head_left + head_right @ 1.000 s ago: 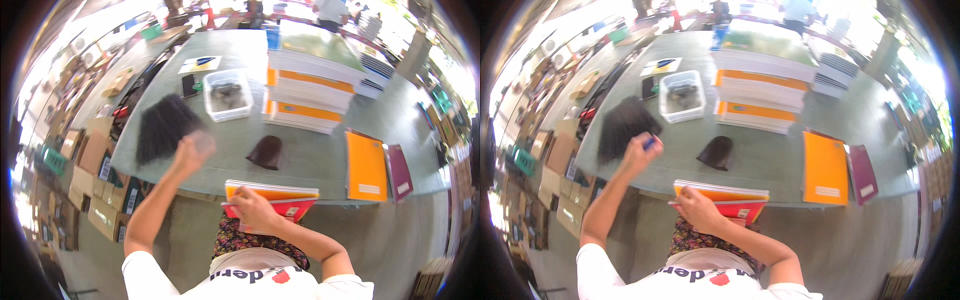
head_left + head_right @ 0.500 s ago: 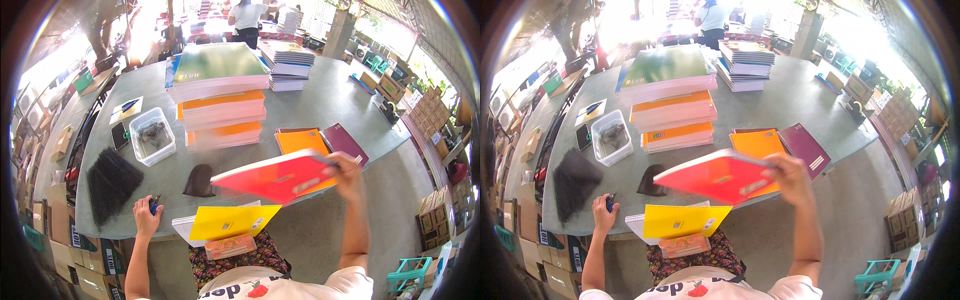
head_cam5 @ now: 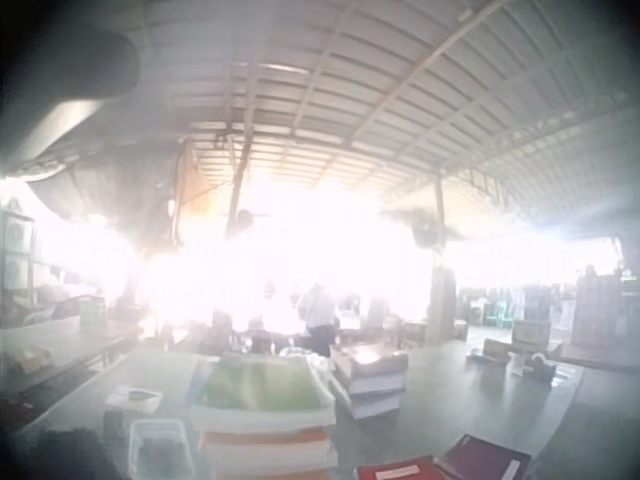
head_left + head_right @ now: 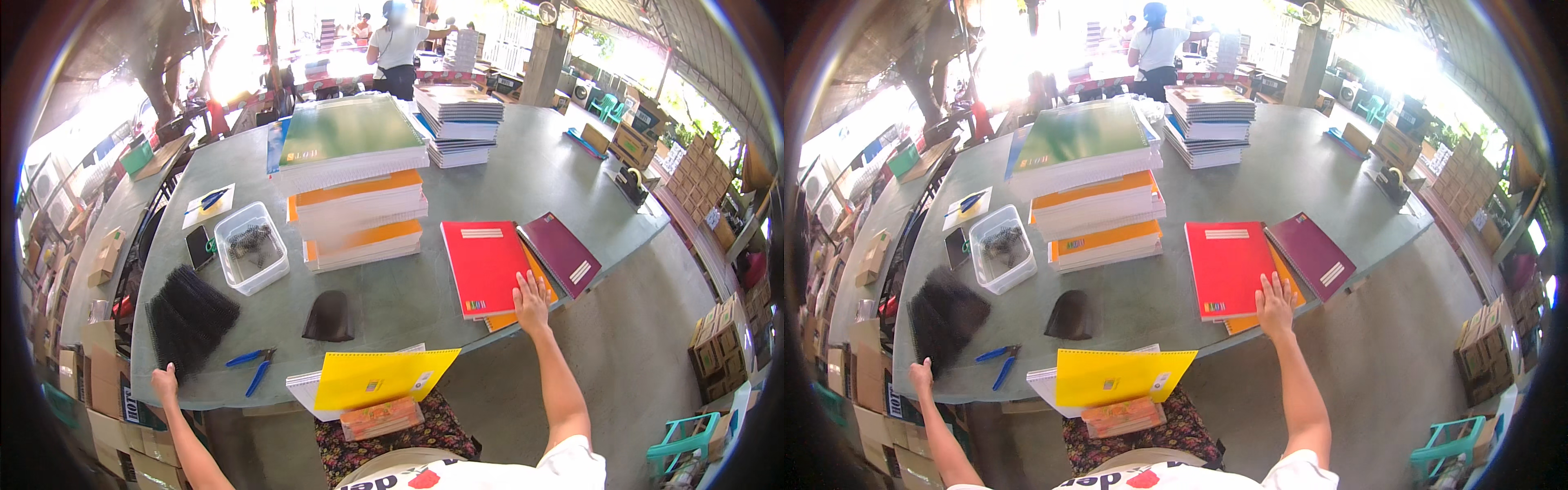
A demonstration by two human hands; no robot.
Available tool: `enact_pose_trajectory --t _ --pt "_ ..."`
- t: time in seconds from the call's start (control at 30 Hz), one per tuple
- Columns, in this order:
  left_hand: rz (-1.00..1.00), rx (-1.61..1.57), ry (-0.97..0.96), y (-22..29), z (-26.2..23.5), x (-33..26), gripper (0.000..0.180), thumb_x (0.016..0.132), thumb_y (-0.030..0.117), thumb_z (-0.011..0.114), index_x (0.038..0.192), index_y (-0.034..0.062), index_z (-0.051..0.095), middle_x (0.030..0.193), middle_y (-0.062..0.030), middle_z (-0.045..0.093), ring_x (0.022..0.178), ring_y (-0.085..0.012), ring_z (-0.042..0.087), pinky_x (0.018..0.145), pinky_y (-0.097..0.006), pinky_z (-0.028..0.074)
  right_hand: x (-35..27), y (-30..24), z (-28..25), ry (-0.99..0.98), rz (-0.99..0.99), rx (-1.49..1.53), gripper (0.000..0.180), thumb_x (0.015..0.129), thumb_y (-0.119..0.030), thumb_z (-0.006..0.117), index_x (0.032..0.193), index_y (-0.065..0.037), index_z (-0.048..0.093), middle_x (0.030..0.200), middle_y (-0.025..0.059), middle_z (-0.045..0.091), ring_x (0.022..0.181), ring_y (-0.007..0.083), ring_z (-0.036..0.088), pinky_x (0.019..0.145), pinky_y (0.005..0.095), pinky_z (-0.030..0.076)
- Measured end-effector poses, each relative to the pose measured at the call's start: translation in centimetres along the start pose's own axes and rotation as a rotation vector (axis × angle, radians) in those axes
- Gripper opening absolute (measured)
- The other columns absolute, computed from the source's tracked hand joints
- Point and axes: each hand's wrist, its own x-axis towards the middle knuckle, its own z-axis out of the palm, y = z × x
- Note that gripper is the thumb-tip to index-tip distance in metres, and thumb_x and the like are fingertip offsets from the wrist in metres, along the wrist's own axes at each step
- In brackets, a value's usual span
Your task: The person uses a pair of nippers to cut and tuck the wire ends of spiral-bound notebooks, handling multiple notebooks from various stacks on a manufacturing table.
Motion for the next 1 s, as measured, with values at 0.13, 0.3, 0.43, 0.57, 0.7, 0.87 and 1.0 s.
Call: enact_pose_trajectory --t 0.13,0.3,0.43,0.57,0.7,0.87,1.0 --pt "-0.023 -0.246 -0.125 -3.5 1.6 3.2 0.05 0.076 0.033 0.066 0.055 -0.0095 0.051 0.05 -0.0238 0.05 0.051 -0.0349 0.057 0.053 -0.046 0.04 -0.5 -3.3 -1.0 0.331 -0.234 0.195 0.023 0.089 -0.021 0.054 0.103 -0.004 0.063 0.12 0.0152 0.054 0.118 0.0338 0.045 0.1 0.0451 0.033" --pt "-0.125 -0.407 -0.167 -1.9 0.7 1.3 0.042 0.076 0.025 0.066 0.053 -0.0066 0.048 0.049 -0.0163 0.046 0.047 -0.0267 0.051 0.05 -0.043 0.038 -8.2 -12.3 1.2 -0.251 0.105 1.457 0.024 0.091 -0.023 0.056 0.095 0.0 0.062 0.085 0.0075 0.065 0.077 0.015 0.062 0.07 0.0279 0.049" --pt "-0.036 -0.389 -0.258 -0.5 -1.4 1.4 0.043 0.079 0.028 0.064 0.055 -0.0058 0.052 0.056 -0.0236 0.054 0.058 -0.0382 0.059 0.055 -0.047 0.04 -10.1 -16.1 1.8 -0.284 0.279 1.626 0.022 0.091 -0.021 0.057 0.092 0.0 0.062 0.08 0.007 0.065 0.067 0.0115 0.061 0.064 0.0241 0.048" --pt "0.091 -0.157 -0.082 0.5 -3.0 1.5 0.041 0.085 0.028 0.058 0.059 -0.0044 0.052 0.062 -0.0254 0.056 0.065 -0.0425 0.058 0.056 -0.05 0.039 -9.9 -17.5 1.2 -0.328 0.127 1.502 0.018 0.088 -0.017 0.061 0.093 0.001 0.061 0.081 0.0042 0.064 0.072 0.0074 0.057 0.065 0.0201 0.045" --pt "0.054 -0.191 0.198 2.5 -3.1 0.5 0.033 0.093 0.028 0.045 0.079 -0.002 0.051 0.076 -0.0254 0.058 0.073 -0.0451 0.056 0.06 -0.05 0.039 -9.2 -16.3 1.2 -0.191 0.098 1.508 0.017 0.087 -0.014 0.062 0.094 0.001 0.061 0.085 0.004 0.064 0.077 0.0062 0.056 0.066 0.0188 0.043" --pt "0.061 -0.355 0.241 2.3 -4.2 -0.4 0.029 0.096 0.03 0.04 0.091 0.0027 0.049 0.082 -0.0198 0.059 0.074 -0.0426 0.055 0.065 -0.046 0.044 -11.0 -18.5 2.7 -0.333 0.064 1.474 0.016 0.084 -0.011 0.065 0.093 0.001 0.06 0.084 0.0029 0.063 0.072 0.0059 0.054 0.063 0.0192 0.042" --pt "-0.178 -1.053 0.111 6.2 -10.6 -3.2 0.015 0.094 0.024 0.049 0.101 0.011 0.047 0.073 -0.0023 0.051 0.057 -0.0077 0.048 0.041 -0.021 0.034 -10.6 -21.0 3.8 -0.249 0.049 1.424 0.012 0.085 -0.008 0.063 0.092 0.0 0.058 0.076 0.0022 0.06 0.067 0.0065 0.055 0.06 0.0202 0.044"
